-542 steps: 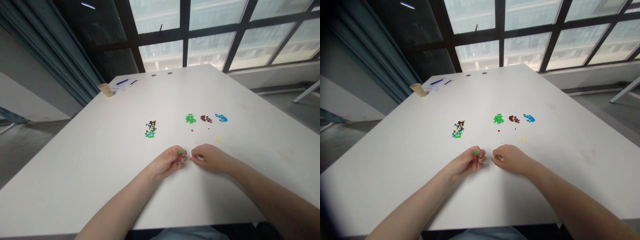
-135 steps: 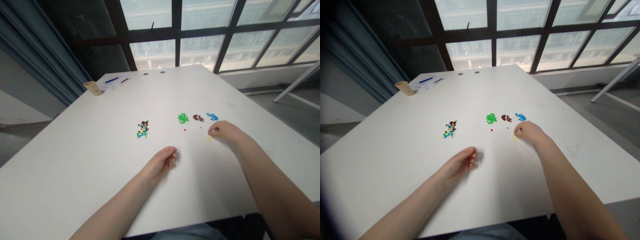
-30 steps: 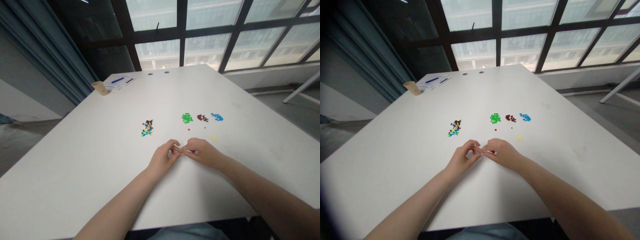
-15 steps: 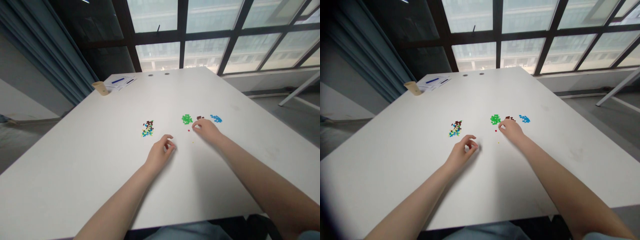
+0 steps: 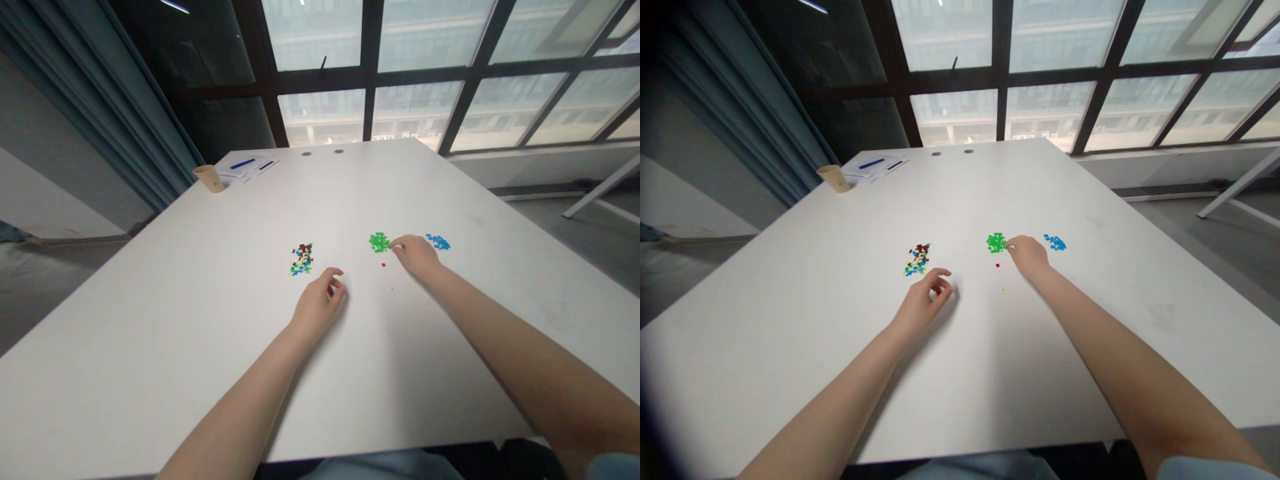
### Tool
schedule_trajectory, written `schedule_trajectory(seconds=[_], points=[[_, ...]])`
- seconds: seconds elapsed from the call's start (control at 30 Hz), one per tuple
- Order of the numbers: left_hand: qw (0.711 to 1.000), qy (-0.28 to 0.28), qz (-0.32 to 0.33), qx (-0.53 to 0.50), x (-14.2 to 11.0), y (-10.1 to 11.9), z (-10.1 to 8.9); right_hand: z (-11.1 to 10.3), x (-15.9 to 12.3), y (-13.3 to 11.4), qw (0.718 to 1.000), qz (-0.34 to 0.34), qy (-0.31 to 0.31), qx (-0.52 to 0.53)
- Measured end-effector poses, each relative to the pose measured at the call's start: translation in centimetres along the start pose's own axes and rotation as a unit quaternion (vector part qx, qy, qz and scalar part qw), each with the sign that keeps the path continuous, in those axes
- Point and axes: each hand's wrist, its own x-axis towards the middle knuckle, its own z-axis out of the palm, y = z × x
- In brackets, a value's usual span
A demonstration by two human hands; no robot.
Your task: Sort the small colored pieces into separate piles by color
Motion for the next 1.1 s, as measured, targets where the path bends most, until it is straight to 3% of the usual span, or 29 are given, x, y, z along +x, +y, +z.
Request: schedule_trajectory(seconds=[0.13,0.23,0.43,1.1], points=[[0.993,0.092,-0.033,0.064,1.0,-1.3,-2.1,-0.5,-1.0,0.3,1.000,-0.001,0.002,-0.011],[0.979,0.128,-0.069,0.143,1.8,-3.0,-3.4,-0.5,-1.6,0.2,1.000,-0.012,-0.012,-0.022],[0.968,0.103,-0.111,0.202,2.3,-5.3,-3.3,0.4,-1.5,-0.3,0.998,-0.020,-0.035,-0.055],[0.972,0.104,-0.106,0.183,2.3,-4.9,-3.3,0.6,-1.8,-0.6,0.994,-0.037,-0.025,-0.102]])
